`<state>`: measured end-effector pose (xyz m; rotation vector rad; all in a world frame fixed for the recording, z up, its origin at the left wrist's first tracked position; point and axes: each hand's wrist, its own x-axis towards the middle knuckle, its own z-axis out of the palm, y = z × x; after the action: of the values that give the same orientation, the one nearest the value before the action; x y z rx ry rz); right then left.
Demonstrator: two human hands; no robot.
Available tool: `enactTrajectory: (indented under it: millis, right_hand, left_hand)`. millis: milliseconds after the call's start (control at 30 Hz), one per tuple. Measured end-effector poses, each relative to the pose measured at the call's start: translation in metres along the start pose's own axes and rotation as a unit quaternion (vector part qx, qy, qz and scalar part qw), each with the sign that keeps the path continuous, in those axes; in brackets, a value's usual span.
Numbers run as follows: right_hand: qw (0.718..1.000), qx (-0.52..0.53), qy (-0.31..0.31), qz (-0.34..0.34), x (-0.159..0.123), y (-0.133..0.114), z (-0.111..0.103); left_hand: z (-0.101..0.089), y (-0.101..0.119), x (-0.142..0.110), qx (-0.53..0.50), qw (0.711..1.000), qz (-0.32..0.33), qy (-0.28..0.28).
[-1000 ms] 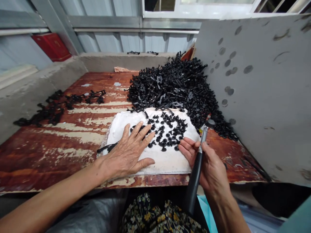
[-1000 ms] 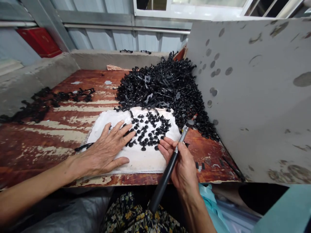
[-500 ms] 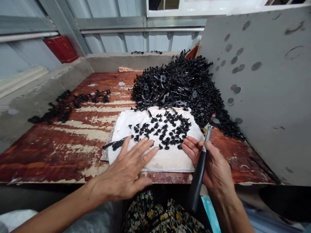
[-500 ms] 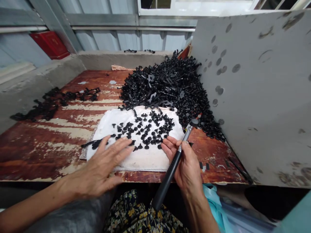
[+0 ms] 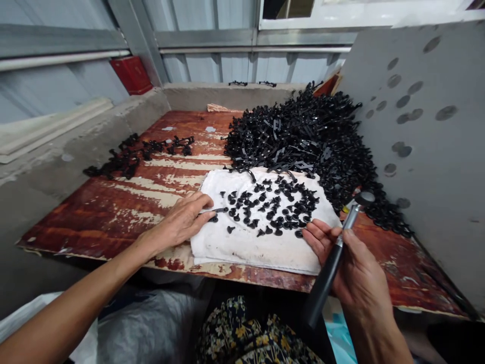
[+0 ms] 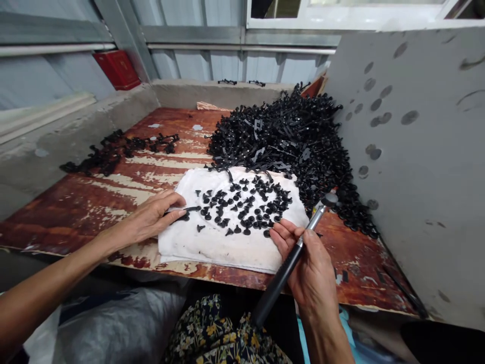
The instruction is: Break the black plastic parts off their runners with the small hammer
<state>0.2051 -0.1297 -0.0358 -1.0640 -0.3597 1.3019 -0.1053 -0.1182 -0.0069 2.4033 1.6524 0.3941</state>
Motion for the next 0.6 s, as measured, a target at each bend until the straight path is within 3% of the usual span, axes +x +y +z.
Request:
enactTrajectory:
  millis: [267,400,467,600]
  right_hand:
    - [1.0,-0.02,0.014,-0.013,-0.002,0.001,0.003]
    - [1.0,-0.015,-0.007,-0.025,-0.001,0.004,-0.001]
    - [0.999,-0.015,-0.019,-0.027,0.0,0.004,-0.003]
    - [1.0,-0.017,-0.019,-0.017,0.003,0.004,-0.007]
  left_hand:
    - [-0.004,-0.001,0.001,-0.013,0.997,-0.046,-0.053]
    - [-0.011,-0.011,0.008,-0.113,0.987,-0.115,-0.014]
    - [-0.013,-0.01,0.012,-0.21,0.965,-0.157,-0.003]
    - [-0.013,0.004,0.02,-0.421,0.885,-0.197,-0.033]
